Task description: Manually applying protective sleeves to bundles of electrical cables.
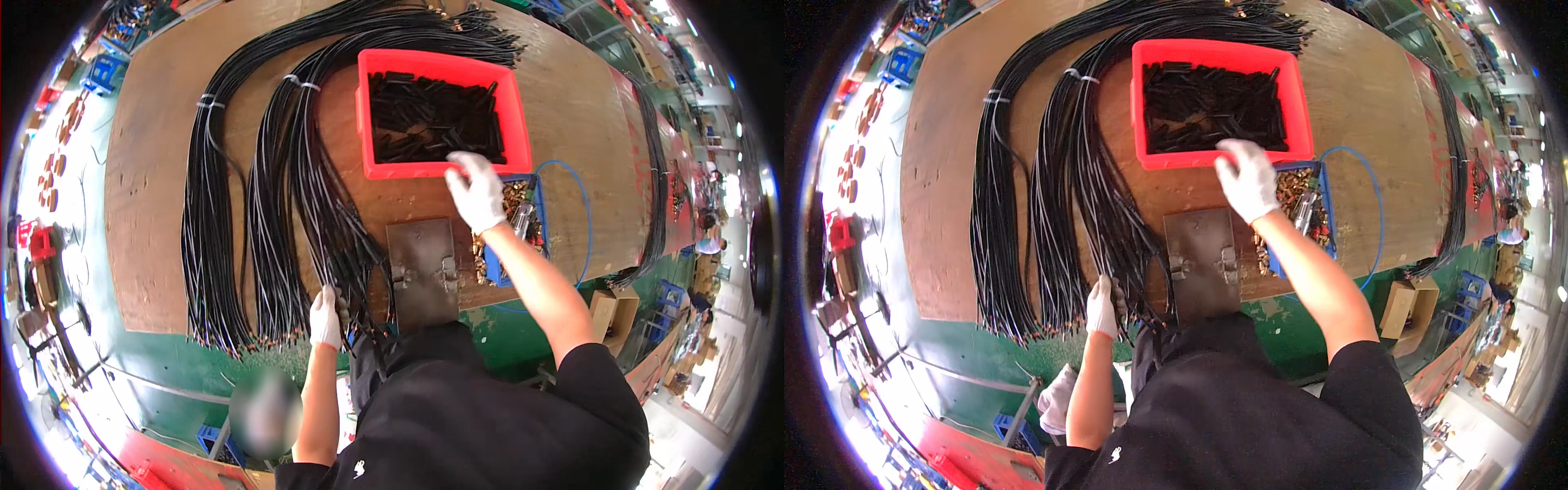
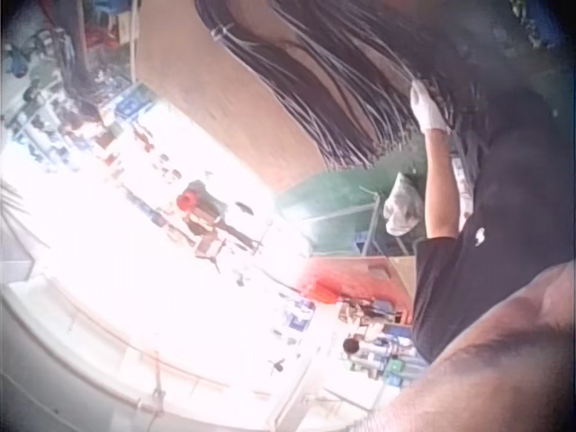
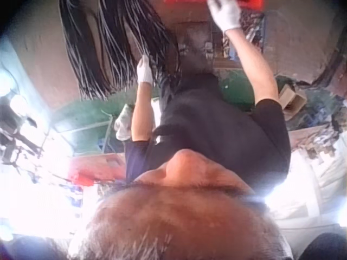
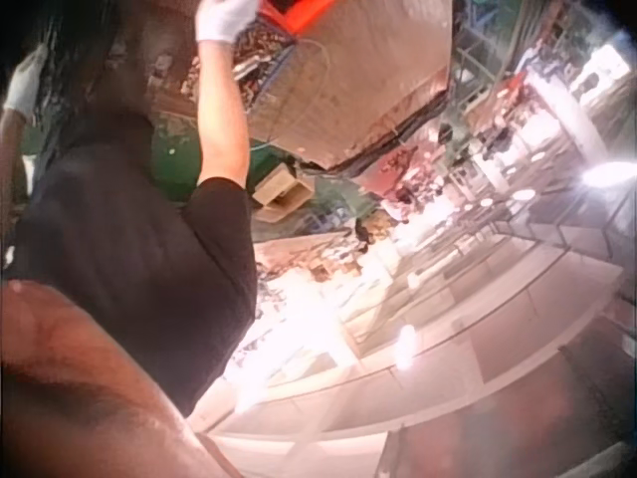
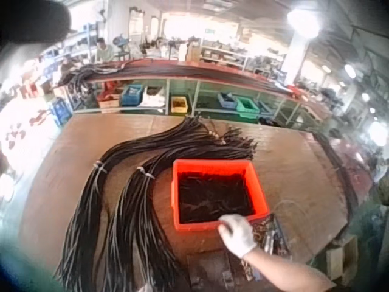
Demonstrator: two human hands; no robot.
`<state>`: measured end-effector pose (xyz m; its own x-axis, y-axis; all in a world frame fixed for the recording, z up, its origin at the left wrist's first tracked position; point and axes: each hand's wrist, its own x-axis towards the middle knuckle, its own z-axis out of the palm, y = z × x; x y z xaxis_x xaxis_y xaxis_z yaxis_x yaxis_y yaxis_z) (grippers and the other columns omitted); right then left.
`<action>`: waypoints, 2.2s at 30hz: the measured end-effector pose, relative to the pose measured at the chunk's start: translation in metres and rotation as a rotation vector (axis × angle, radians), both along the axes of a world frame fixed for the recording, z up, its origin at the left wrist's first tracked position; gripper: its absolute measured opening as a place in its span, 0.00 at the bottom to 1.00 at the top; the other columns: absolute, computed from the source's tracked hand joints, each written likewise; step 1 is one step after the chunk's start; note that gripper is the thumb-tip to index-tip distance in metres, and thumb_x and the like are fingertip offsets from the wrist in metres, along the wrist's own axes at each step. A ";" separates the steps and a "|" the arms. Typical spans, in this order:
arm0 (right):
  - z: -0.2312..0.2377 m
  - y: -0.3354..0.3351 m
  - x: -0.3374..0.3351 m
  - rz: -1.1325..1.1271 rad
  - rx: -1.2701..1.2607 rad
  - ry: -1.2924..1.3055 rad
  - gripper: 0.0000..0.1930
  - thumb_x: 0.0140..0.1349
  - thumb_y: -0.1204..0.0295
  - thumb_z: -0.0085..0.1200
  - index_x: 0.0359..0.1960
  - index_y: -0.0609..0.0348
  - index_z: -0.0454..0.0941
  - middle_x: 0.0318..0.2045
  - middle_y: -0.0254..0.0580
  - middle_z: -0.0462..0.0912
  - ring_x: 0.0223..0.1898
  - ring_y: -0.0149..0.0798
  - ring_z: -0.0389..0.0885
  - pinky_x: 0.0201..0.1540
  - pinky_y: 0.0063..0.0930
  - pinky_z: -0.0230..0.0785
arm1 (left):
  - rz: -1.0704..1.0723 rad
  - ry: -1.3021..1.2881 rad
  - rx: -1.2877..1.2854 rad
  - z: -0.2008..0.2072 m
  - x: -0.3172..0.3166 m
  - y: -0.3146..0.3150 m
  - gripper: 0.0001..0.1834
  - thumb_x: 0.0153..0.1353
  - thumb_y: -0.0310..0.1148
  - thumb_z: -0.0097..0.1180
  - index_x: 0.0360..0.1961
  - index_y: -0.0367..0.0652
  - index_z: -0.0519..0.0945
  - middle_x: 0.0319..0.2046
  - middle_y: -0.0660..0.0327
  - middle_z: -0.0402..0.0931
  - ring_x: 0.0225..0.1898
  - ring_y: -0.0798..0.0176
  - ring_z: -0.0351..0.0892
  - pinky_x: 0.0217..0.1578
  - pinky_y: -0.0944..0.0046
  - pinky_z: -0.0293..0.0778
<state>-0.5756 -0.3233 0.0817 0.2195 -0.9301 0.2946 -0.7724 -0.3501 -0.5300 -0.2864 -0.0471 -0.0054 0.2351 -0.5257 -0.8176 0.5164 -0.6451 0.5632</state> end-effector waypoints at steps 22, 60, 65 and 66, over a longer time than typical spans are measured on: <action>-0.052 -0.201 -0.068 0.207 0.665 0.787 0.53 0.49 0.56 0.75 0.78 0.36 0.60 0.73 0.58 0.65 0.67 0.66 0.71 0.68 0.54 0.72 | 0.153 -0.054 0.100 0.026 -0.034 -0.023 0.18 0.77 0.49 0.55 0.43 0.43 0.78 0.26 0.67 0.73 0.22 0.70 0.71 0.22 0.69 0.67; -0.076 -0.187 -0.050 0.017 0.645 0.670 0.42 0.57 0.70 0.58 0.77 0.45 0.62 0.57 0.58 0.85 0.58 0.57 0.85 0.59 0.53 0.79 | 0.160 -0.049 0.075 0.021 -0.042 -0.022 0.16 0.77 0.46 0.57 0.41 0.44 0.78 0.26 0.67 0.72 0.21 0.70 0.70 0.22 0.68 0.67; -0.073 -0.193 -0.064 0.031 0.680 0.579 0.42 0.56 0.66 0.62 0.76 0.45 0.62 0.56 0.60 0.85 0.58 0.59 0.85 0.61 0.50 0.77 | 0.157 -0.037 0.074 0.027 -0.043 -0.025 0.16 0.77 0.48 0.56 0.41 0.46 0.78 0.26 0.68 0.75 0.21 0.72 0.71 0.21 0.70 0.67; -0.071 -0.193 -0.069 0.028 0.677 0.522 0.43 0.55 0.64 0.64 0.76 0.46 0.63 0.55 0.60 0.86 0.59 0.59 0.84 0.62 0.49 0.77 | 0.163 -0.034 0.072 0.027 -0.041 -0.024 0.16 0.77 0.48 0.56 0.41 0.46 0.78 0.26 0.68 0.75 0.21 0.72 0.71 0.21 0.70 0.67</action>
